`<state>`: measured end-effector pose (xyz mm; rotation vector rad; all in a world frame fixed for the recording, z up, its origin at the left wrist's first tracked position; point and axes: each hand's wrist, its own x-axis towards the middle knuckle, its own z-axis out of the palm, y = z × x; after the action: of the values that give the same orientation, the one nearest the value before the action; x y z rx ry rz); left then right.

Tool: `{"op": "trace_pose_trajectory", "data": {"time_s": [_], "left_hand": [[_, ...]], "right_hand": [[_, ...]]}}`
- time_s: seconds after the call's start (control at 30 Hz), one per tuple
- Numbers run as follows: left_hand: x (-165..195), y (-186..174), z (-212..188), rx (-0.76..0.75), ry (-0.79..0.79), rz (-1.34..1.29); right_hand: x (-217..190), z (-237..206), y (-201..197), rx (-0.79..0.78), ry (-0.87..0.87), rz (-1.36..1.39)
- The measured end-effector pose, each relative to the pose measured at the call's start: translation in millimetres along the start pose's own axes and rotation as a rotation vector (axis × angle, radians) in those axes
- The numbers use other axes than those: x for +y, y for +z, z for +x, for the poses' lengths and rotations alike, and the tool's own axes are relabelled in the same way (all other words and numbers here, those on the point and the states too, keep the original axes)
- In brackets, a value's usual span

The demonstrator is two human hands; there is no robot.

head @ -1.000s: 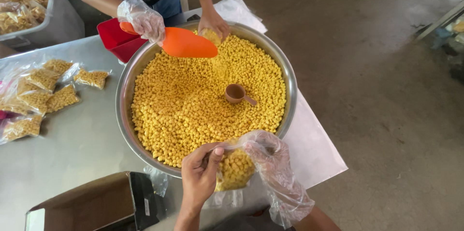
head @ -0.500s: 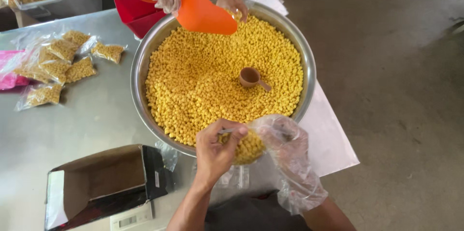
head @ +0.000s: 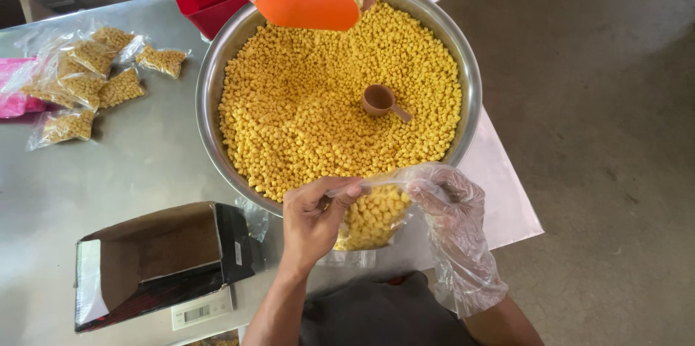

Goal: The person scoops yellow corn puffs from a large metal bowl into clear plastic bags using a scoop and a measuring cup. They weigh each filled bag on a digital scale, then seal and place the bags into a white bin. The process repeats continuously.

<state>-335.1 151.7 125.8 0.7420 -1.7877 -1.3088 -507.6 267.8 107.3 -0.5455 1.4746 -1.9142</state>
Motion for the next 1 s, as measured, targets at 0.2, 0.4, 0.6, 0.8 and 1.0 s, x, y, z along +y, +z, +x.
{"op": "trace_pose_trajectory", "data": {"time_s": [0.2, 0.4, 0.6, 0.8, 1.0], "left_hand": [[0.1, -0.6, 1.9, -0.126, -0.137, -0.347], [11.9, -5.6, 6.7, -0.142, -0.009, 0.028], [13.5, -3.0, 6.1, -0.108, 0.035, 0.036], [8.0, -6.9, 5.9, -0.126, 0.188, 0.064], [7.2, -15.1, 2.7, -0.244, 0.149, -0.067]], "right_hand": [[1.3, -1.3, -5.9, -0.047, -0.109, -0.050], [1.4, -5.5, -3.0, -0.031, -0.077, -0.011], [-3.3, -8.1, 0.2, -0.033, -0.068, -0.032], [-3.3, -7.9, -1.0, -0.047, -0.077, -0.051], [-1.9, -2.7, -4.9, -0.024, -0.055, 0.071]]}}
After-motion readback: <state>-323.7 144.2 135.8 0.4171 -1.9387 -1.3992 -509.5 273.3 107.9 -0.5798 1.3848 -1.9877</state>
